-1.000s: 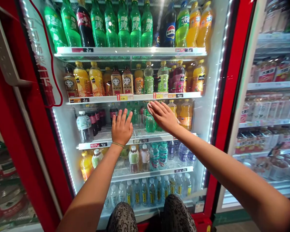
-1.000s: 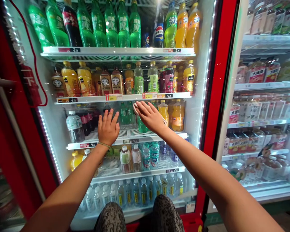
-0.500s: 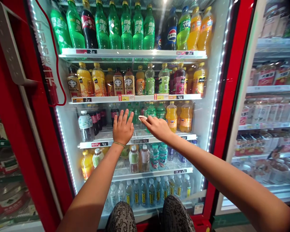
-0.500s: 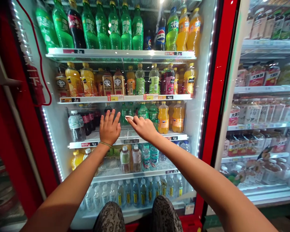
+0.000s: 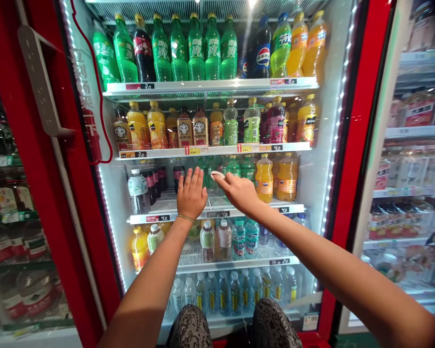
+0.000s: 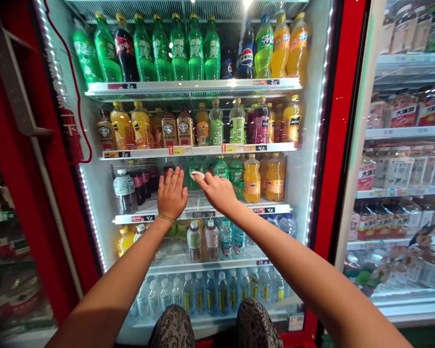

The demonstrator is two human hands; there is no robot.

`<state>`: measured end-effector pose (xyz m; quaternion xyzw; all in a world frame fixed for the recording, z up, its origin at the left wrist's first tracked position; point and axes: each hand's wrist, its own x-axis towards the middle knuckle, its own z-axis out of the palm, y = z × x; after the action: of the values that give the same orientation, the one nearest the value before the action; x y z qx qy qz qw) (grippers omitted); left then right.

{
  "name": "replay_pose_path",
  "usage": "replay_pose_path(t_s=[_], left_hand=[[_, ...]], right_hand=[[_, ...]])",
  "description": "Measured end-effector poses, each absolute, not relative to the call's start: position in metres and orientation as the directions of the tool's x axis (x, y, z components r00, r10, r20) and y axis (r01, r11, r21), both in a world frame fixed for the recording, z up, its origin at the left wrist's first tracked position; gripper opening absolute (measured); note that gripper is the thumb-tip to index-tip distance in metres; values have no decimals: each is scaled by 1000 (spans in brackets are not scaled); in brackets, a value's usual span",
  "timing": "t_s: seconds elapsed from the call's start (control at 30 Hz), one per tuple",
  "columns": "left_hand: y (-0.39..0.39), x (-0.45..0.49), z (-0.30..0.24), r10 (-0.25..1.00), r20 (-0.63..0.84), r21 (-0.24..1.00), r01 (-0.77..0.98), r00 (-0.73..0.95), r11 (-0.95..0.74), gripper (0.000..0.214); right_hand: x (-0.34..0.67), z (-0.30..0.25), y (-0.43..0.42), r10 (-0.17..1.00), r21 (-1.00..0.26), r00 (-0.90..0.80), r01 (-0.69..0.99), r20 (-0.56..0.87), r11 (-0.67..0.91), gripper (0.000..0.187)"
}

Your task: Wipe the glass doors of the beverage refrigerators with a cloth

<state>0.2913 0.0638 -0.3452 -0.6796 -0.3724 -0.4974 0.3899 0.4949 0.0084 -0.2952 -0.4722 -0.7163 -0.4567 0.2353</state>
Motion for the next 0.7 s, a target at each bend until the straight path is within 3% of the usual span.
replay_pose_path(t_s=[0.07, 0.2, 0.33, 0.5, 0.63, 0.7], left_hand=[[63, 291, -345, 123, 967, -152, 893, 223, -423, 60], [62, 291, -345, 138, 966, -141, 893, 219, -427, 60], [62, 291, -345, 138, 966, -140, 889, 220, -436, 57], [65, 291, -346, 108, 969, -156, 888, 222, -432, 58], [66, 290, -346, 85, 972, -160, 884, 218, -438, 58], [66, 290, -346, 88, 973, -152, 883, 212, -445, 58]], right_hand=[[496, -293, 7, 457, 490, -511, 854, 728, 175, 50], [497, -292, 6, 452, 381, -375, 921, 809, 82, 50], [497, -295, 4, 496, 495, -505, 853, 706, 165, 50], [506, -302, 8, 460, 320, -302, 947, 835, 42, 50], [516, -306, 12, 461, 461, -476, 874, 749, 153, 51], [520, -304, 13, 441, 380, -376, 921, 815, 83, 51]])
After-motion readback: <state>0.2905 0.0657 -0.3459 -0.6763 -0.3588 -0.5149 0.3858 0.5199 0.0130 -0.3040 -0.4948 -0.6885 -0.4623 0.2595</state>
